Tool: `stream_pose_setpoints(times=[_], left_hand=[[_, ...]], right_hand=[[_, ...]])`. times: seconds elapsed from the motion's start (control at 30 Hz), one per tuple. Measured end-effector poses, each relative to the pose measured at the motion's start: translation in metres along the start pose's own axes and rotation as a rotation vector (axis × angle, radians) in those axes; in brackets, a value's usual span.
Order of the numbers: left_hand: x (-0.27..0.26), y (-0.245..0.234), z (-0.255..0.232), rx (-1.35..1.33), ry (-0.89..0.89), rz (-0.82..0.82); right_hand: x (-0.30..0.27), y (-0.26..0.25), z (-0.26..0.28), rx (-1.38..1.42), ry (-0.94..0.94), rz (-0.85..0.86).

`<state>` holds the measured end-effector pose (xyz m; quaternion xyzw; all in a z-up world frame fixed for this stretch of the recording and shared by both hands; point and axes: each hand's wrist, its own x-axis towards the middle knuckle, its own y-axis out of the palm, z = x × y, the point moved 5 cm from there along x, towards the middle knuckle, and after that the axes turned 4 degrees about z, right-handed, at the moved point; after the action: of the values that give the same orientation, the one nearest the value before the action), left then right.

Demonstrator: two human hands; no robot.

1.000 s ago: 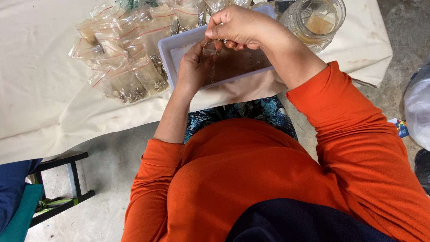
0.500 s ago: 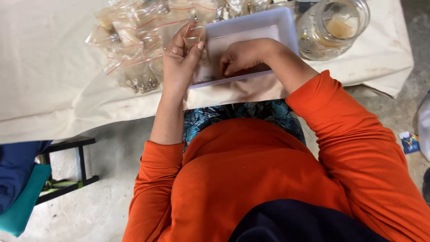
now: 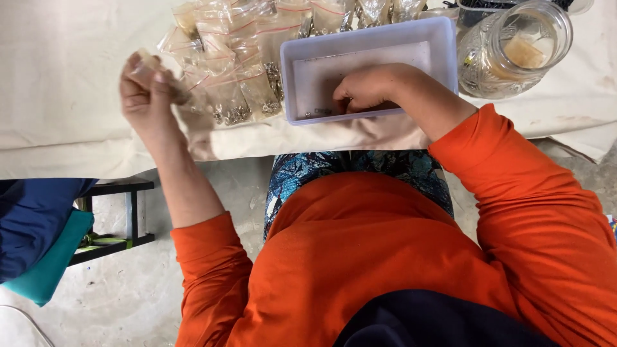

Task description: Sorting small metal jewelry components from a tray into plastic bags and a glass jar.

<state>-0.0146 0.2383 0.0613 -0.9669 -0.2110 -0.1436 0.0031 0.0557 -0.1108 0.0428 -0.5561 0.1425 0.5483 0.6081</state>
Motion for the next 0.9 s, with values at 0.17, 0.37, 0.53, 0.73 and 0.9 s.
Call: stream_pose_setpoints(times=[0.17,0.37,0.53,0.73,0.9], left_hand=[[0.041,-0.055,0.052,-0.002,0.022,-0.164],[0.082,-0.077,0.113,0.466,-0.148,-0.184],[0.095,-0.052,0.136,0.195,-0.192,-0.042],[0.130,-0.084,0.193,0.556,-0.149,-0.022],[0.121,-0.046,0.134,0.818,-0.133,-0.069]], right_hand=[[0.011,0.003,-0.005,-0.185,0.052,-0.005],[-0.004,-0.005,-0.025,0.655,-0.255,-0.111],[-0.021,0.010,-0.037,1.180,-0.571,-0.147],[-0.050,0.064,-0.019,1.415,-0.969,0.060],[-0.056,0.126,-0.035,1.498,-1.007,0.052]])
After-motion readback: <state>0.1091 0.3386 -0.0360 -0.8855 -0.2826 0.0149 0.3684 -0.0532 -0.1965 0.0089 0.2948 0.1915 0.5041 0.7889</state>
